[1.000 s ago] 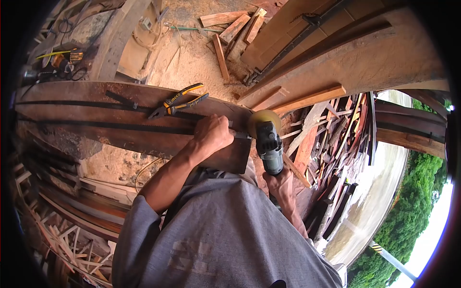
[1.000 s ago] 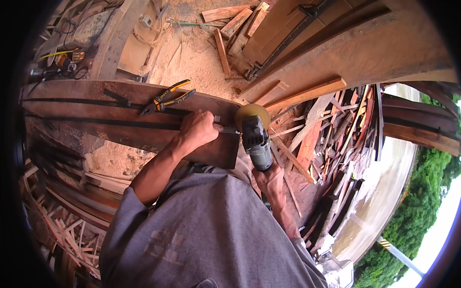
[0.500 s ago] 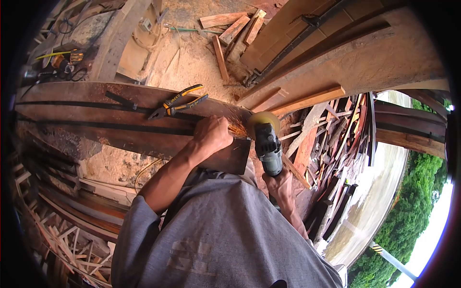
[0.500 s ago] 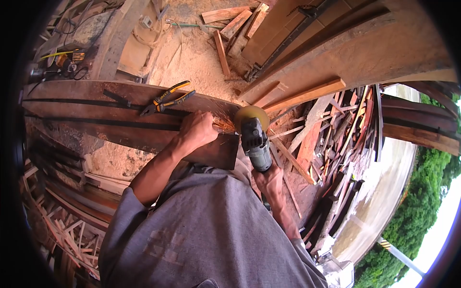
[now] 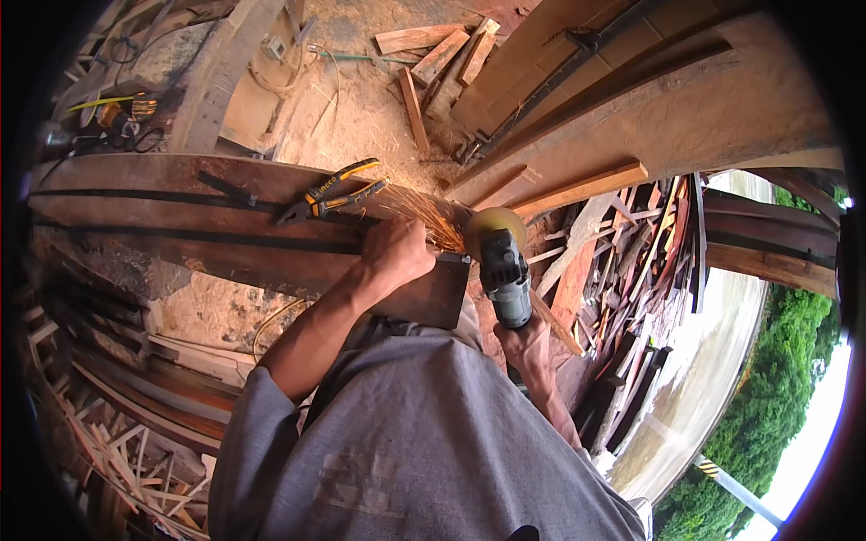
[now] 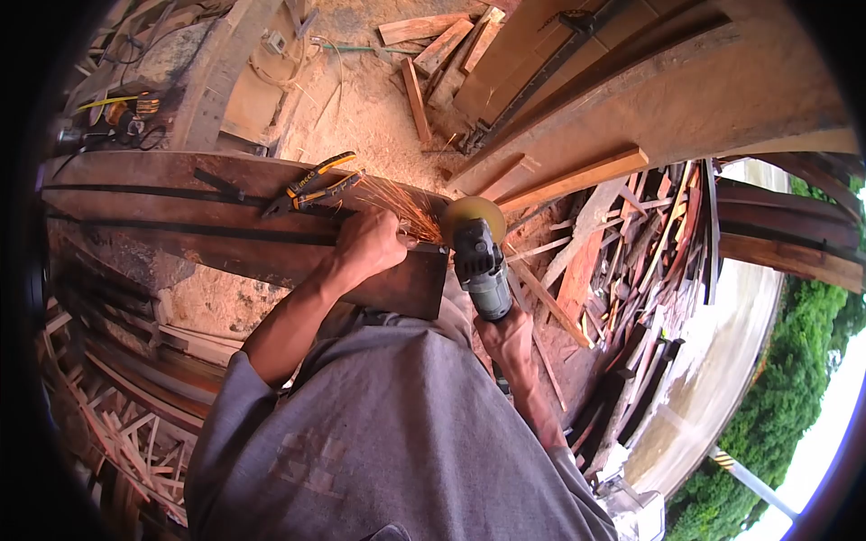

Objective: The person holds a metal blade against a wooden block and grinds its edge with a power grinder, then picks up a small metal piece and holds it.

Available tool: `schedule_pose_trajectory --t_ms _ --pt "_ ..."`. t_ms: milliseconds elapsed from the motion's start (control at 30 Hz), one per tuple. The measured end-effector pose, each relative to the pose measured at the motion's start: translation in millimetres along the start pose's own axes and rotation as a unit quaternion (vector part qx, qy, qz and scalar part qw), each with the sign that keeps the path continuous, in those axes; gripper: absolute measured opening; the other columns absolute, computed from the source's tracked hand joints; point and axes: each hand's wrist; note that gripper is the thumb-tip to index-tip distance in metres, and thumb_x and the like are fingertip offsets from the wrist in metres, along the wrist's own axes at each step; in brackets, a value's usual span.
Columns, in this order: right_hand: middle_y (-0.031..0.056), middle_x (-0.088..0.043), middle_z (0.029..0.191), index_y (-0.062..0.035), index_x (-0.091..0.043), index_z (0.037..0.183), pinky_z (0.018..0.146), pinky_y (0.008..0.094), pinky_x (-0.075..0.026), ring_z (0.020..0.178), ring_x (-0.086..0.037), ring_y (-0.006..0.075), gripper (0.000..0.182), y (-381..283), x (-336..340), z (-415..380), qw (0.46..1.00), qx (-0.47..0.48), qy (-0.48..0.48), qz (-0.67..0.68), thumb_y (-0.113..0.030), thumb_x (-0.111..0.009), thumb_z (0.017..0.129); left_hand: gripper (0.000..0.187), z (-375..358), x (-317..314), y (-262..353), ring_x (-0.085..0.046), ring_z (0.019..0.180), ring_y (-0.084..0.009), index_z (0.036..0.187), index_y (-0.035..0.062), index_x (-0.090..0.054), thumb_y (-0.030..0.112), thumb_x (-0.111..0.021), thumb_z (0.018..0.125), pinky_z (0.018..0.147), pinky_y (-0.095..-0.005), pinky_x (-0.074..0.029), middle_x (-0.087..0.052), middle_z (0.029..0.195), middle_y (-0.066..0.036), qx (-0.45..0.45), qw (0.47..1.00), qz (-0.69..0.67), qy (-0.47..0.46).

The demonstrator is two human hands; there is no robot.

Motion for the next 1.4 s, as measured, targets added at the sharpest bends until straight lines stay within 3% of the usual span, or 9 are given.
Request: schedule_pose_trajectory --t_ms 233,300,500,733,833,867,967,1233,1400 --pt "0.0132 -0.066 0.082 -0.0091 -0.061 0.098 0.075 0.0409 -0.056 0.073 -0.066 0.0294 0.021 -38 6 4 0.999 0.025 -0.003 -0.038 -0.009 -0.06 0.078 0.022 0 -2 -2 -0.072 0.08 -0.0422 0.079 -0.0024 -0.072 0.019 -0.068 0.076 0.073 -0.0485 -0.059 -0.071 0.083 -0.028 -0.03 0.999 0.01 0.02" --pt "0.014 -0.067 0.086 -0.0091 -0.062 0.103 0.077 0.0415 -0.056 0.076 -0.067 0.0302 0.026 -44 5 7 0.999 0.03 -0.007 -0.046 -0.009 -0.06 0.077 0.019 0 5 3 -0.072 0.079 -0.0425 0.078 -0.0022 -0.072 0.015 -0.065 0.074 0.073 -0.0489 -0.059 -0.07 0.081 -0.028 0.004 1.0 -0.007 -0.014" --pt "0.0163 -0.07 0.096 -0.009 -0.063 0.117 0.083 0.0433 -0.057 0.085 -0.069 0.0327 0.043 -53 8 5 0.997 0.037 -0.01 -0.063 -0.006 -0.06 0.074 0.02 -1 -2 -1 -0.073 0.077 -0.0423 0.077 -0.0025 -0.071 0.017 -0.067 0.073 0.072 -0.0488 -0.059 -0.07 0.078 -0.027 -0.021 0.999 -0.011 0.038" --pt "0.0191 -0.073 0.108 -0.0089 -0.064 0.134 0.09 0.0454 -0.057 0.095 -0.072 0.0355 0.063 -92 45 -69 0.996 0.018 -0.04 -0.083 -0.004 -0.06 0.071 0.021 2 -8 -5 -0.072 0.078 -0.044 0.076 -0.0036 -0.071 0.017 -0.067 0.072 0.073 -0.0494 -0.059 -0.07 0.08 -0.029 -0.018 1.0 0.002 0.021" --pt "0.0167 -0.072 0.104 -0.0119 -0.064 0.135 0.09 0.0447 -0.056 0.095 -0.07 0.0367 0.067 -88 46 -68 0.995 0.034 -0.047 -0.086 0.001 -0.058 0.069 0.022 4 -11 -8 -0.072 0.079 -0.0442 0.077 -0.004 -0.071 0.017 -0.067 0.072 0.072 -0.0493 -0.059 -0.07 0.081 -0.028 -0.031 0.999 -0.024 0.033" --pt "0.0144 -0.072 0.101 -0.0093 -0.065 0.132 0.083 0.0427 -0.057 0.09 -0.07 0.0313 0.058 -49 40 -57 0.954 0.196 -0.03 -0.224 -0.005 -0.061 0.074 0.022 4 -10 -6 -0.072 0.078 -0.0438 0.077 -0.0039 -0.072 0.017 -0.067 0.073 0.072 -0.0491 -0.059 -0.07 0.081 -0.028 -0.021 0.999 -0.018 0.035" --pt "0.0157 -0.071 0.097 -0.0076 -0.066 0.126 0.081 0.0426 -0.057 0.088 -0.07 0.0312 0.052 -53 23 -25 0.99 0.086 -0.015 -0.11 -0.006 -0.062 0.074 0.022 5 -10 -7 -0.072 0.078 -0.0434 0.078 -0.0035 -0.072 0.017 -0.068 0.073 0.072 -0.0491 -0.059 -0.071 0.081 -0.028 -0.024 0.998 -0.025 0.042" --pt "0.0193 -0.07 0.086 -0.003 -0.068 0.11 0.076 0.0423 -0.057 0.082 -0.072 0.0308 0.036 -74 23 -27 0.994 0.055 -0.006 -0.09 -0.01 -0.064 0.075 0.02 2 -6 -5 -0.072 0.077 -0.0434 0.075 -0.0026 -0.07 0.017 -0.067 0.071 0.071 -0.0495 -0.059 -0.071 0.08 -0.026 -0.034 0.998 -0.012 0.058" --pt "0.0215 -0.069 0.079 -0.0001 -0.069 0.1 0.073 0.0421 -0.057 0.078 -0.073 0.0306 0.027 -85 36 -48 0.996 0.036 0.0 -0.082 -0.012 -0.066 0.076 0.02 3 -5 -3 -0.072 0.078 -0.043 0.076 -0.0025 -0.071 0.016 -0.067 0.072 0.072 -0.049 -0.059 -0.071 0.083 -0.028 -0.006 1.0 0.021 0.012"
Point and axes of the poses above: each hand's wrist, its own z-axis towards the middle knuckle, its own x-axis out of the back of the hand, y = z × x
